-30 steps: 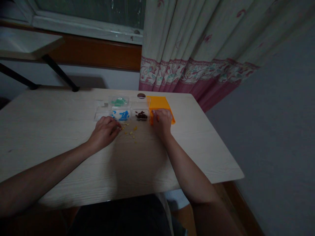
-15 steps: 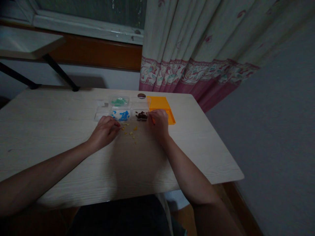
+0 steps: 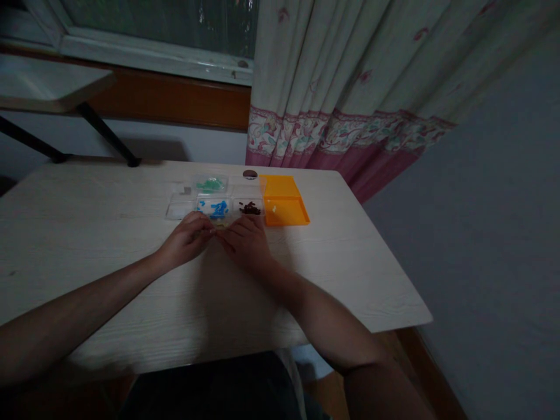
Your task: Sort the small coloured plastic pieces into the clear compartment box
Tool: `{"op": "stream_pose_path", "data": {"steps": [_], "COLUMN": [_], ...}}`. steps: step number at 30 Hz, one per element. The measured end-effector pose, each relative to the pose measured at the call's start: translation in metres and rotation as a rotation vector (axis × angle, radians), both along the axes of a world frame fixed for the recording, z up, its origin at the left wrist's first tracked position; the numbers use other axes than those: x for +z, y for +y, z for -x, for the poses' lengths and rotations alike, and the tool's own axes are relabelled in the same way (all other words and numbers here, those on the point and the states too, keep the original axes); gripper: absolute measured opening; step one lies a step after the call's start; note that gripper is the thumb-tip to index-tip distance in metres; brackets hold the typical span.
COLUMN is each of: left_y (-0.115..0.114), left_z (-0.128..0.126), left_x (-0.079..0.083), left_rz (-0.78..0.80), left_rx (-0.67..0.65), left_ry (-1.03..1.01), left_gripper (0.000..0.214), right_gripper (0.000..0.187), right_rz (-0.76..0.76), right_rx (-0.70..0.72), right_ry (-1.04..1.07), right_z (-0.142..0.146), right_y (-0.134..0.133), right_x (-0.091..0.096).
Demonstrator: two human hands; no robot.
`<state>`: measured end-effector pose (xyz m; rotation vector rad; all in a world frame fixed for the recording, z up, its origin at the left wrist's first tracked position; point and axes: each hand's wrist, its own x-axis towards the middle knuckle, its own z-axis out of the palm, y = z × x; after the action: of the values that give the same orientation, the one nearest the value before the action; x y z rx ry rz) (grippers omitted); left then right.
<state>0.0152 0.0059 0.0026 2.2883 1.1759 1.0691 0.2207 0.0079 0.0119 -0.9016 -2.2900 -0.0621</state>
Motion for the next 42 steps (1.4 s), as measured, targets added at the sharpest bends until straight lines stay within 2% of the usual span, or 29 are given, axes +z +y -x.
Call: {"op": "stream_pose_path", "data": {"steps": [7,10,12,17,20,27,34,42], "left_y": [0.001,0.0,-0.001,-0.002,-0.002,-0.006,-0.011,-0.012], "left_z": [0.001,0.0,0.0,0.0,0.0,0.001,-0.004,-0.005], "left_x": [-0.002,-0.002,-0.001,0.001,0.002,0.003,0.001,-0.001], "left_rz": [-0.017,-0.039,-0.044,-0.007,-0.006,-0.046,-0.128,-0.168], "left_rx": [-0.014,-0.016,-0.017,-0.01,-0.021,-0.075,-0.257,-0.208], "left_ry": [-0.006,0.007,0.008,0.027,0.032,0.079,0.304,0.358], "left_gripper": [0.023,0.023,0.024,0.024,0.023,0.022,0.039,0.033], "right_gripper": [0.013,0.016,0.019,0.026,0.029,0.033,0.033,0.036], "right_rz": [-0.039,-0.044,-0.017,0.04,0.077,0.083,0.114,0.135], "right_rx": [0.017,-0.022,-0.125,-0.585,-0.689,-0.702,-0.629,-0.602], "right_ry": [-0.003,-0.003,0.012,0.118,0.098,0.116,0.13,0.117], "right_z": [0.001,-0.011,-0.028,-0.073,-0.081,-0.079,-0.075,-0.073], "right_y": [-0.001,0.01,0.024,0.058,0.066,0.065,0.065,0.064], "right_x": [-0.004,-0.001,0.001,-0.004,-0.01,-0.014,-0.014,-0.013]}}
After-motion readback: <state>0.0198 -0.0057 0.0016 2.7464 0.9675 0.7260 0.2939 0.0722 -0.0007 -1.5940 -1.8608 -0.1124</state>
